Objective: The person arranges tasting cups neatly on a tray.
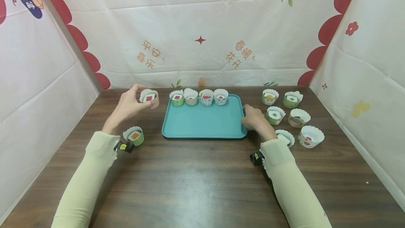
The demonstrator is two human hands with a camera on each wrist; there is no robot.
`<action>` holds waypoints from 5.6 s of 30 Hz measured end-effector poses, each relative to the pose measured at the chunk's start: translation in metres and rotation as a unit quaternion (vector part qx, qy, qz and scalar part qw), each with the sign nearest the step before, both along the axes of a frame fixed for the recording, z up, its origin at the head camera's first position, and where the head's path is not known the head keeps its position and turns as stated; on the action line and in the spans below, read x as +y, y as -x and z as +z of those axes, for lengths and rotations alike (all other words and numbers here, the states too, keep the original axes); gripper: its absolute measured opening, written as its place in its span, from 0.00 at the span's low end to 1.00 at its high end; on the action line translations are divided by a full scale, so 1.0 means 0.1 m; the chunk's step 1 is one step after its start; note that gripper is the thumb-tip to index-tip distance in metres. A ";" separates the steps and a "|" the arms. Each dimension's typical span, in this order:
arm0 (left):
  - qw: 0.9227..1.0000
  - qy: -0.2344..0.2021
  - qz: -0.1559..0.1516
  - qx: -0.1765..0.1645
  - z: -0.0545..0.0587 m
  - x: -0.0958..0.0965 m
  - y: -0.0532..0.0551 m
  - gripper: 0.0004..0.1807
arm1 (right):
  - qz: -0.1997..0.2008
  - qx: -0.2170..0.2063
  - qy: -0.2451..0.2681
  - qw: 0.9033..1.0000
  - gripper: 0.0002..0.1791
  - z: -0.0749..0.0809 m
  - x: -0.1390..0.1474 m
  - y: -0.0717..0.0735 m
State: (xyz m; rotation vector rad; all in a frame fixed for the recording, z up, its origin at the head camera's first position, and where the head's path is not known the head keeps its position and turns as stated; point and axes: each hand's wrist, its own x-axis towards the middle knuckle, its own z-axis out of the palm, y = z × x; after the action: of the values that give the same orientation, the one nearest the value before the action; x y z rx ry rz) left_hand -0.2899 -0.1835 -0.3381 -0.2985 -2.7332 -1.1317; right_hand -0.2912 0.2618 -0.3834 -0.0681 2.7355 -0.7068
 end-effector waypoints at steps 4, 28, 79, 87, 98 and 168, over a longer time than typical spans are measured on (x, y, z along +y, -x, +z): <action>1.000 0.000 -0.011 -0.004 0.01 0.14 0.03 0.31 | -0.001 -0.001 0.003 1.000 0.36 0.00 0.00 0.00; 0.997 0.006 -0.050 -0.051 -0.12 0.78 0.18 0.34 | -0.006 0.001 -0.004 1.000 0.36 -0.01 0.00 0.00; 0.995 0.060 0.008 -0.081 -0.42 0.84 0.31 0.30 | -0.010 -0.002 -0.005 1.000 0.36 0.02 -0.01 0.00; 0.992 0.073 0.011 -0.103 -0.42 0.82 0.33 0.32 | -0.003 -0.002 -0.004 1.000 0.36 0.02 -0.01 0.00; 0.991 0.076 0.007 -0.111 -0.41 0.83 0.32 0.35 | -0.005 0.001 -0.002 1.000 0.36 0.00 0.00 0.00; 0.975 0.128 -0.130 -0.123 -0.19 -0.58 -0.42 0.39 | -0.008 -0.002 0.004 1.000 0.36 -0.04 0.01 0.01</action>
State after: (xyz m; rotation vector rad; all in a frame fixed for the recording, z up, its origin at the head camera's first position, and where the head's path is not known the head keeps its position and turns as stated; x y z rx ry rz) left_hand -0.2483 -0.2416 -0.3571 -0.6056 -3.1390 -0.9218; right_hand -0.2920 0.2629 -0.3869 -0.0459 2.7317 -0.7217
